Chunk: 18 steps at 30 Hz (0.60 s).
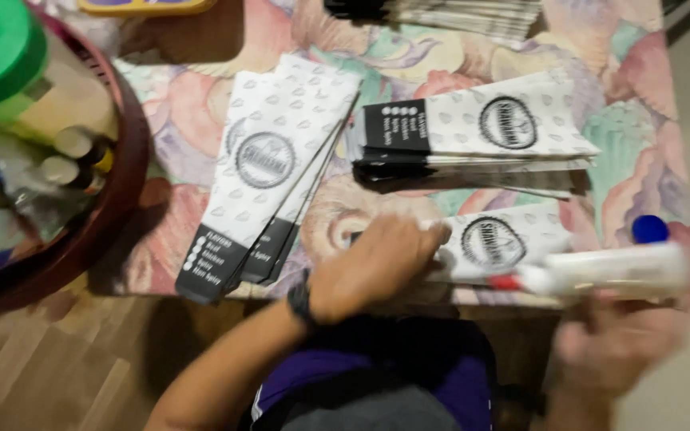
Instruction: The person applies adhesive from a glue bottle to the edges of paper shawarma sleeves and folds them together by hand.
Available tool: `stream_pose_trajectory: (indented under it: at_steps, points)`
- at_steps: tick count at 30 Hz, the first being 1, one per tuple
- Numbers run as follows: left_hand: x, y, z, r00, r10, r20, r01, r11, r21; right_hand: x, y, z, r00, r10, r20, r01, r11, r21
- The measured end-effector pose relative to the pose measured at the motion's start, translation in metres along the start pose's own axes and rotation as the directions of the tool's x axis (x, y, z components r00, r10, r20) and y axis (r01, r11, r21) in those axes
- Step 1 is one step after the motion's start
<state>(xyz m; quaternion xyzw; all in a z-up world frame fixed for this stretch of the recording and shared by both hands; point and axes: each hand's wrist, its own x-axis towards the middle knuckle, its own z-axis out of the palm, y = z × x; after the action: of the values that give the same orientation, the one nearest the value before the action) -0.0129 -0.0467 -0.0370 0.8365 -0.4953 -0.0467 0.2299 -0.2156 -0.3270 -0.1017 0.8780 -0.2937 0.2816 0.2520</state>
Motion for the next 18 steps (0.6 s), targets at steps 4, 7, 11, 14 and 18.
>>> stream_pose_trajectory:
  at_steps: [4, 7, 11, 14, 18]
  points:
    - [-0.031, 0.033, 0.0, 0.984, 0.047, -0.17, -0.034, 0.996, 0.082, 0.077, 0.019, -0.019, 0.874, 0.211, 0.438, -0.427, -0.097, 0.899]
    - [-0.042, 0.038, 0.006, 0.973, 0.078, -0.216, -0.05, 0.99, 0.132, 0.097, 0.02, -0.029, 0.906, 0.029, 0.423, -0.424, 0.106, 0.9]
    - [-0.047, 0.043, 0.003, 0.933, 0.075, -0.351, -0.055, 0.996, 0.068, 0.086, 0.033, -0.014, 0.96, -0.253, -0.116, 0.272, 0.764, 0.585]
    - [-0.048, 0.043, 0.0, 0.925, 0.069, -0.373, -0.054, 0.997, 0.051, 0.066, 0.008, -0.028, 0.901, -0.405, -0.156, 0.398, 0.628, 0.669]
    - [-0.054, 0.043, -0.004, 0.889, 0.104, -0.447, -0.125, 0.992, -0.018, 0.092, -0.036, -0.071, 0.701, -0.65, -0.294, 0.473, 0.114, 0.874]
